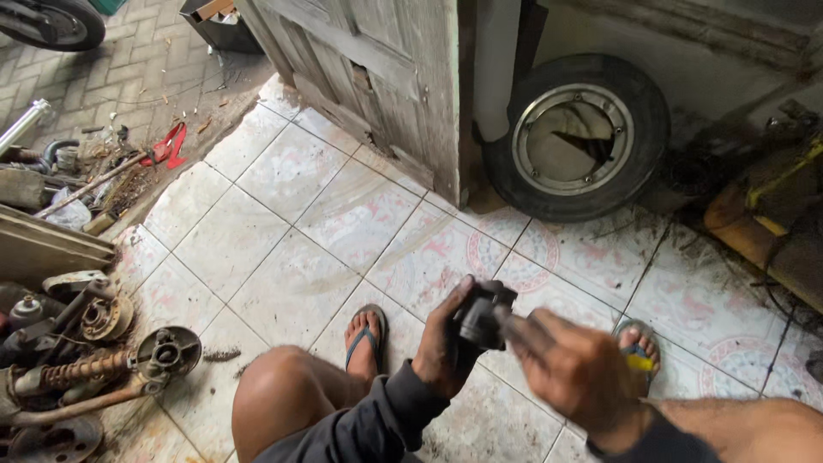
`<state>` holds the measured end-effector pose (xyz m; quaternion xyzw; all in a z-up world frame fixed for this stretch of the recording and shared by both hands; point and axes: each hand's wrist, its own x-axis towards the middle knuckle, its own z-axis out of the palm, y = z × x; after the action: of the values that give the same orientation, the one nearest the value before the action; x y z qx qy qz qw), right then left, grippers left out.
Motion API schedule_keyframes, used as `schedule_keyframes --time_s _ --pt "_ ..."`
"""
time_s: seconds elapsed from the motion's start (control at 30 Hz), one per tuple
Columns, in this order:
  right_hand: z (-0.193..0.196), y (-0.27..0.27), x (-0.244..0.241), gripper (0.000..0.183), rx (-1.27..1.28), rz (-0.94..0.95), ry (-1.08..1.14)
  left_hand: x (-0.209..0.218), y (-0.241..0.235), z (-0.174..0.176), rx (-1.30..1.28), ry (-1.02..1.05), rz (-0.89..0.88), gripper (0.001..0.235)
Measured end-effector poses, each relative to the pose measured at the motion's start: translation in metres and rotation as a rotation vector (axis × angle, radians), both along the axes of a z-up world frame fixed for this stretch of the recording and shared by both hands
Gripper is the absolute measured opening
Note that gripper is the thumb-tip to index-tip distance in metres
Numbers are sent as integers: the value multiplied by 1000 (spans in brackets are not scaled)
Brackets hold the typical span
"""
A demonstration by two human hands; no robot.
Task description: The person holds a small cylindrical metal part and scrubs its surfaces with a wire brush. They rotate the part to clean different sides and crevices while seated on the floor.
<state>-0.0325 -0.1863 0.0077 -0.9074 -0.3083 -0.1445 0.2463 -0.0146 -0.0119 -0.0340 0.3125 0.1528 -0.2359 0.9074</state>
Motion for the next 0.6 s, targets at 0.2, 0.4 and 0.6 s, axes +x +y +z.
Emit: schedule_keyframes --time_s 0.2,0.4,0.6 --pt "-4 10 -13 24 -71 -9 -161 -1 3 -8 -62 204 27 39" --pt "18 1 6 33 -124 -22 -120 2 3 0 81 82 -19 57" --pt "2 -11 15 32 -277 -162 -106 5 -2 -12 117 -31 86 41"
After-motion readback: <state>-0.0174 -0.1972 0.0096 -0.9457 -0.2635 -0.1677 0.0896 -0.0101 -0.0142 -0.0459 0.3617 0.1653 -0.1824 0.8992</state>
